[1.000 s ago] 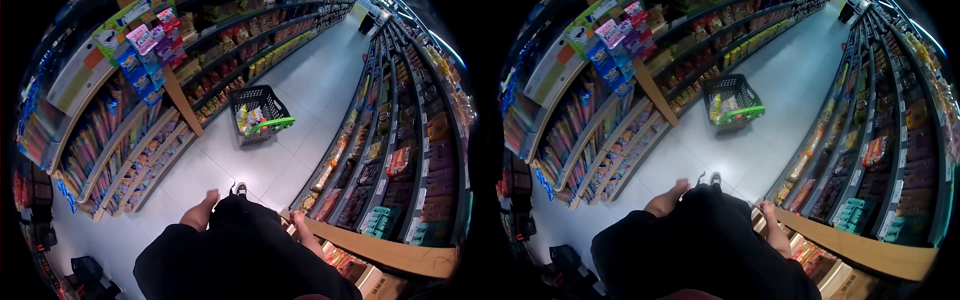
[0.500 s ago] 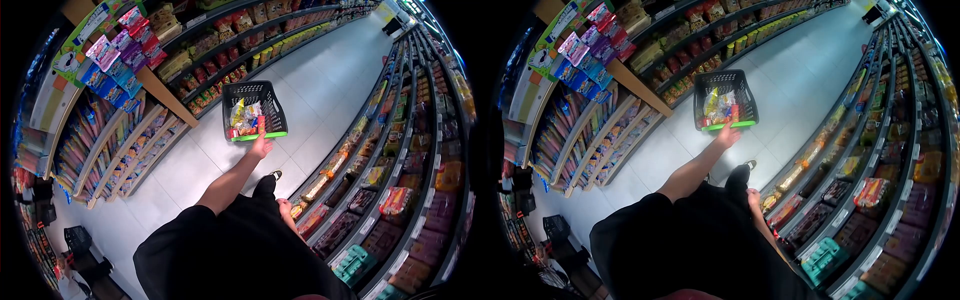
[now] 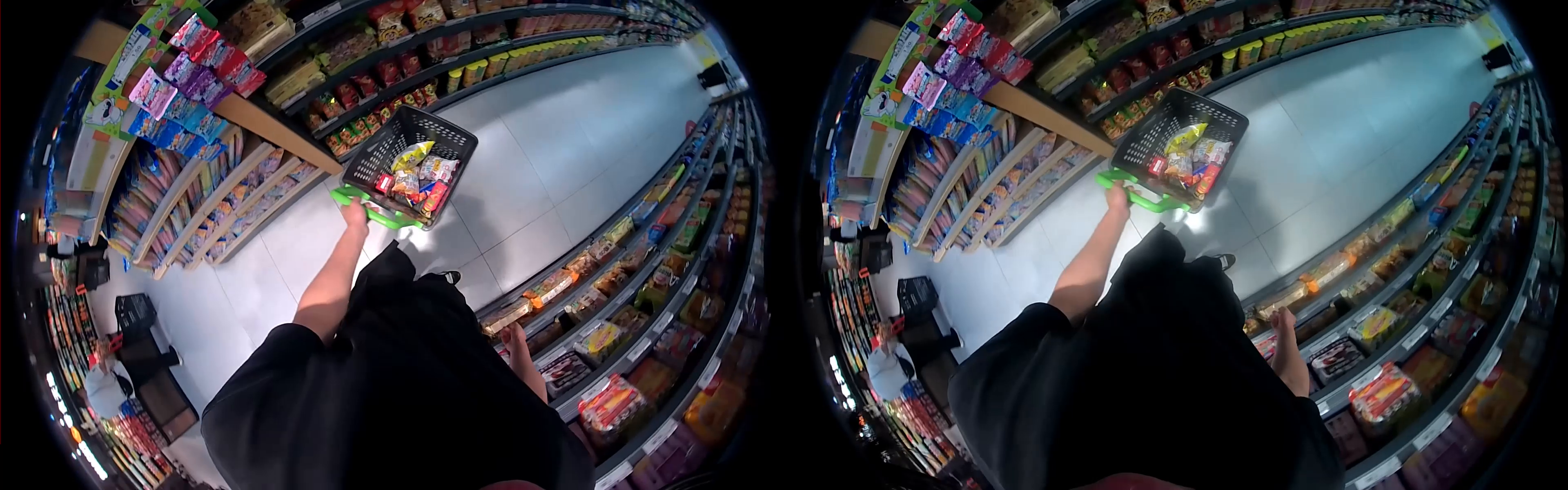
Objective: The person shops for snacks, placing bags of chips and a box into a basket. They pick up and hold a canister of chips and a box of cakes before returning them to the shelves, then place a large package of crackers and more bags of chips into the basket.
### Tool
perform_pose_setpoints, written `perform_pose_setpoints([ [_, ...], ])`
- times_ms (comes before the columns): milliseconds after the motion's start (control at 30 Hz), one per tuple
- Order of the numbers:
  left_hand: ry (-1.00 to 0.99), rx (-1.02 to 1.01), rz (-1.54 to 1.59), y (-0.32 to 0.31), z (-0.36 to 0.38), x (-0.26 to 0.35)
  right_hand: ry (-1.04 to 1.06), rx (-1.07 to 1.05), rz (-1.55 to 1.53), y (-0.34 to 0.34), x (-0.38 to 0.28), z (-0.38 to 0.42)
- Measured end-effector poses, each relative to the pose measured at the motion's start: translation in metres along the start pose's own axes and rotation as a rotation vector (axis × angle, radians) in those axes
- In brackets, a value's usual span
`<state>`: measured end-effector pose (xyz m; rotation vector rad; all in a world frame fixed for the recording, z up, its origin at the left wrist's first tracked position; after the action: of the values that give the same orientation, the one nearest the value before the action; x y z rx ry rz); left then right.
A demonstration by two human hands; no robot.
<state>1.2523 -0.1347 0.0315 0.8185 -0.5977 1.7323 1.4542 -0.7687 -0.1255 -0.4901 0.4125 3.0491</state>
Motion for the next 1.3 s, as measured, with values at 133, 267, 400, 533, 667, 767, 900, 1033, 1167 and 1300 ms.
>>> perform_pose_setpoints([
  [133,-0.224,0.311,-0.170,0.015,-0.012,0.022,0.041,-0.029,-0.032,-0.080,-0.048,0.003],
  [267,-0.564,0.400,-0.413,0.023,-0.010,0.052,0.204,-0.141,0.201,-0.182,-0.086,0.060],
  [400,-0.469,0.272,-0.491,-0.005,-0.022,0.065,0.825,-0.223,0.486,-0.281,-0.129,0.134],
  [533,-0.545,0.213,-0.545,-0.020,-0.035,0.071,1.086,-0.110,0.723,-0.343,-0.177,0.177],
  [667,-0.598,0.265,-0.670,-0.034,-0.016,0.096,1.193,-0.427,0.949,-0.427,-0.183,0.160],
  [767,-0.686,0.327,-0.647,-0.029,-0.004,0.094,1.268,-0.495,1.189,-0.487,-0.181,0.151],
  [900,-0.584,0.380,-0.669,-0.017,-0.010,0.073,1.406,-0.663,1.449,-0.568,-0.153,0.066],
  [1033,-0.476,0.436,-0.712,-0.030,-0.005,0.076,1.575,-0.596,1.585,-0.645,-0.137,0.004],
  [1167,-0.358,0.478,-0.719,-0.036,-0.006,0.073,1.643,-0.759,1.795,-0.704,-0.108,-0.025],
  [1300,-0.247,0.546,-0.667,-0.027,-0.006,0.064,1.752,-0.935,1.874,-0.718,-0.057,-0.058],
])
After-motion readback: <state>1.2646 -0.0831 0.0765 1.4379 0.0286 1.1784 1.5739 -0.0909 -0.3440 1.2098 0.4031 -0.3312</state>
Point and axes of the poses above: each hand's wrist, its own z-axis away from the middle knuckle, its own y-axis out of the back of the hand, x = y × z, the point moved 8 cm from there along -z, towards the middle knuckle, and after that the axes turned 15 degrees about x, right-handed, at the moved point
